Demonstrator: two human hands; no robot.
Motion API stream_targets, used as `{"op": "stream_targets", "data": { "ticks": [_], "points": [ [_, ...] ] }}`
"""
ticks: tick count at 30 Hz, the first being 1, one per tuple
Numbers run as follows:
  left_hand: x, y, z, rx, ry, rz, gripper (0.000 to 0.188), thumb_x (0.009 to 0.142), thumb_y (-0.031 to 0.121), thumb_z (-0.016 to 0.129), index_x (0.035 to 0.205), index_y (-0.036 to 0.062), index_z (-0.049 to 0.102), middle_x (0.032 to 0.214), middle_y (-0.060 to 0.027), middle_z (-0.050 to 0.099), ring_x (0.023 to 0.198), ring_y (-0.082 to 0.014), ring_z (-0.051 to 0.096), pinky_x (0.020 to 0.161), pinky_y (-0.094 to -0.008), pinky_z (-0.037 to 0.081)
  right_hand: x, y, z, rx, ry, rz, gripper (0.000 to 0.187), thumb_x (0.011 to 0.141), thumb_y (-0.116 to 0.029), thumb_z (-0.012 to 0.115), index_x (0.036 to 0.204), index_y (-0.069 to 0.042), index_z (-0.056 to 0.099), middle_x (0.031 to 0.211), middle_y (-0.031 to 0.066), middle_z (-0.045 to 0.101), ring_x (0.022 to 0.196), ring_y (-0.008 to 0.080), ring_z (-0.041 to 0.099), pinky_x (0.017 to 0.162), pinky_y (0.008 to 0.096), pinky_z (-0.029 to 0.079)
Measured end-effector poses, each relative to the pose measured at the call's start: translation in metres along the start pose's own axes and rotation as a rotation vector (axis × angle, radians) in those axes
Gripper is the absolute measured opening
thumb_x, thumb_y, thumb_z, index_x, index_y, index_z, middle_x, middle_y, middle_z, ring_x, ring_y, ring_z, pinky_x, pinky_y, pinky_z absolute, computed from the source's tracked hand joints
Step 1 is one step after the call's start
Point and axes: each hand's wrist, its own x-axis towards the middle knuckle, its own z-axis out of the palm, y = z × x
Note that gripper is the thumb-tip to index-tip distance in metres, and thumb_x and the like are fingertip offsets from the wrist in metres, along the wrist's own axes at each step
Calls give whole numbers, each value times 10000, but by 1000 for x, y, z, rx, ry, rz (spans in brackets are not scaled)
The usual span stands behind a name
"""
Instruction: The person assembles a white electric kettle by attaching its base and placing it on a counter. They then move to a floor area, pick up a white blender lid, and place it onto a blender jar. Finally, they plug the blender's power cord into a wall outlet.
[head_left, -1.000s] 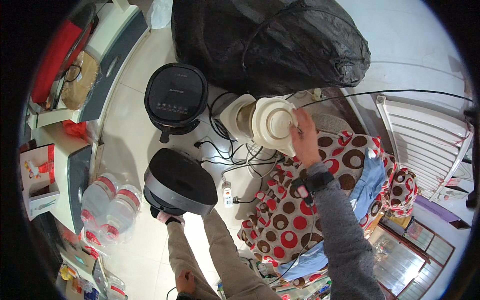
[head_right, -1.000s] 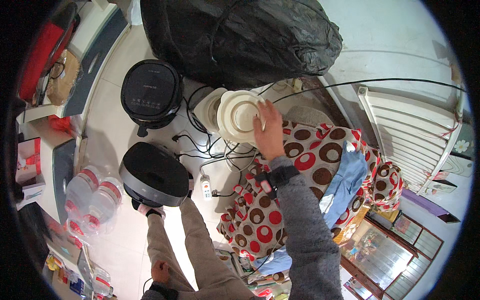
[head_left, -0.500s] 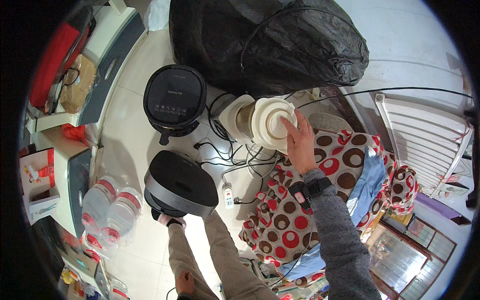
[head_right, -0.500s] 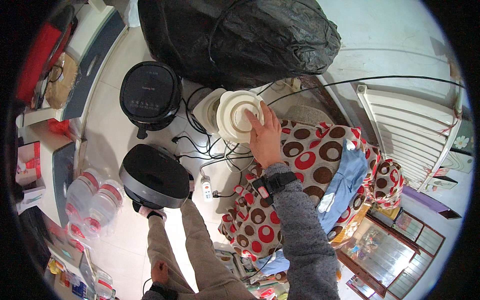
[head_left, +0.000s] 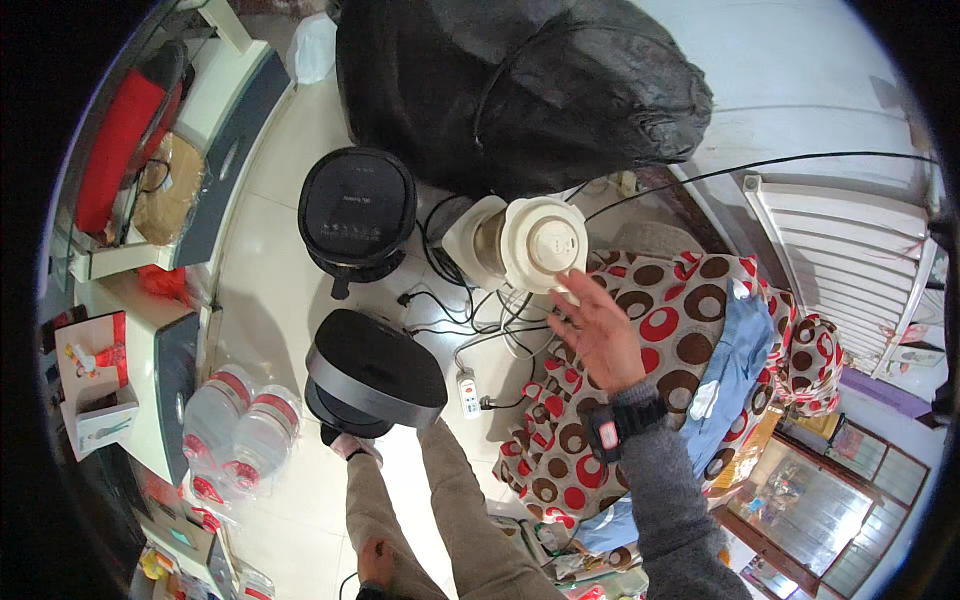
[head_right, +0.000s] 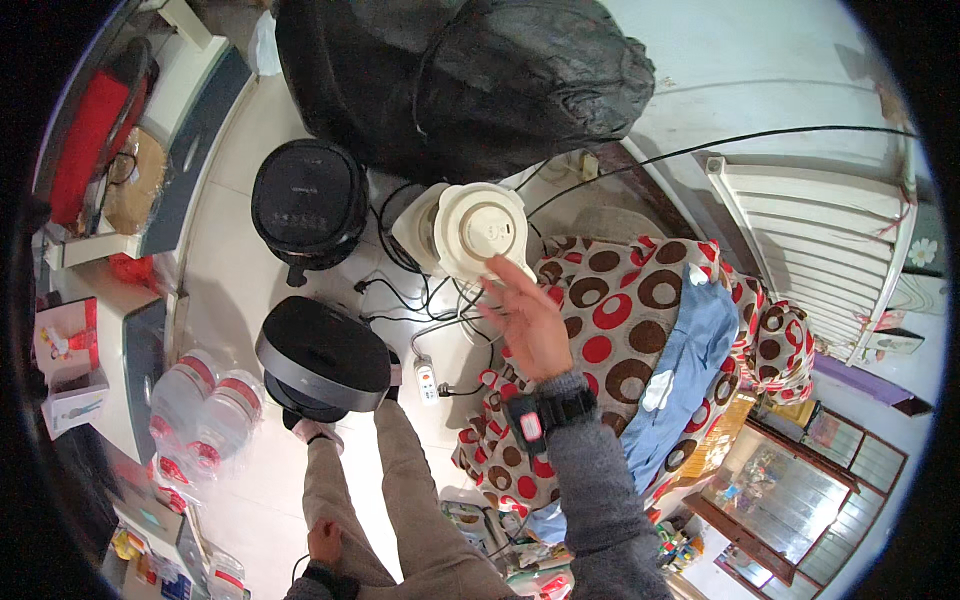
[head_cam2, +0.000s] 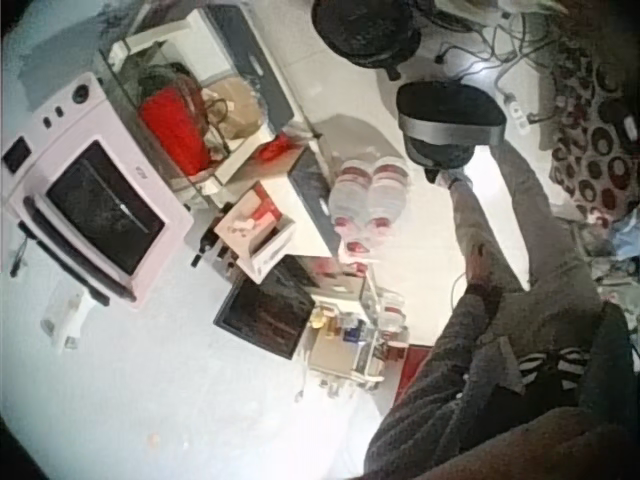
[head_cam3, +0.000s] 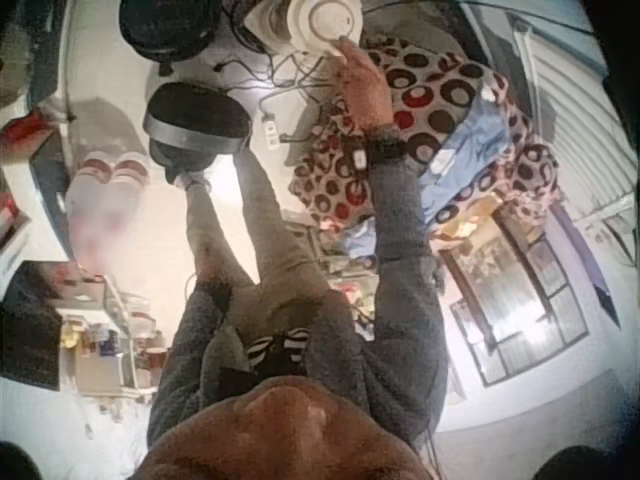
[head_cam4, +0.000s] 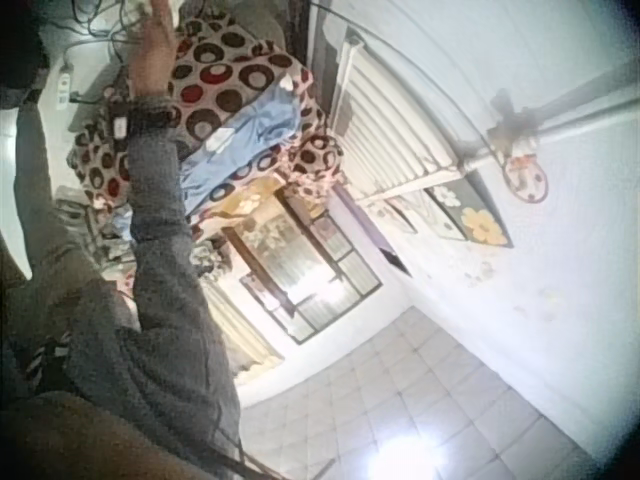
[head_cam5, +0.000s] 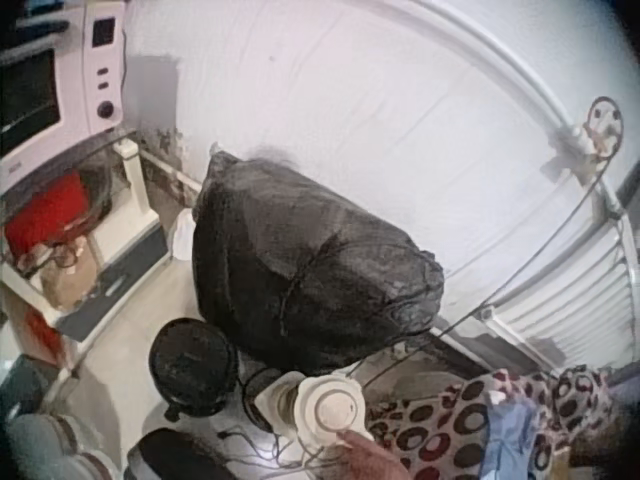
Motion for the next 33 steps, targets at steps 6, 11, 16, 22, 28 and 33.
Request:
{"op": "stream_targets", "data": {
  "ticks": [6, 11, 16, 22, 28, 33],
  "points": [
    [8, -27, -30, -483, -97, 71, 202, 890, 174, 557, 945, -16, 597, 827, -134, 660, 699, -201, 637, 621, -323, 508, -101, 1, 53, 436, -212, -4, 458, 916, -131, 418, 1364, -37, 420, 1449, 174, 355, 1340, 327, 340, 1078, 489, 331],
    [10, -37, -101, -670, -158, 93, 176, 899, 141, 546, 993, -6, 572, 825, -100, 652, 683, -155, 618, 587, -282, 501, -223, 15, 90, 505, -293, -55, 451, 937, -237, 478, 1351, -63, 435, 1426, 164, 390, 1325, 307, 360, 1069, 483, 331],
    [9, -46, -191, -592, -138, 274, 174, 893, 170, 557, 1019, 52, 577, 819, -75, 653, 657, -151, 623, 533, -267, 494, -378, 92, 116, 617, -68, -102, 299, 954, -303, 526, 1107, -46, 537, 1083, 91, 565, 1046, 216, 534, 933, 392, 442],
    [43, -111, -252, -368, -191, 273, 170, 887, 215, 575, 969, 66, 565, 790, -88, 648, 625, -168, 624, 482, -302, 483, -540, 186, 139, 694, 396, -76, 233, 957, -218, 528, 798, -62, 462, 757, 20, 420, 683, 135, 383, 646, 274, 367],
    [64, -160, -288, -147, -155, 254, 235, 855, 226, 607, 996, 45, 556, 800, -111, 610, 635, -226, 599, 507, -340, 503, -601, 238, 135, 800, 255, -338, 215, 974, -180, 495, 800, -55, 478, 710, -3, 408, 622, 113, 364, 581, 249, 341],
    [0, -119, -200, 106, -337, 262, 299, 885, 263, 571, 1085, 43, 534, 940, -118, 591, 788, -240, 577, 629, -369, 490, -654, 282, 119, 866, 257, -408, 158, 970, -164, 513, 860, -50, 510, 678, -27, 397, 556, 72, 303, 490, 233, 262]
  ]
}}
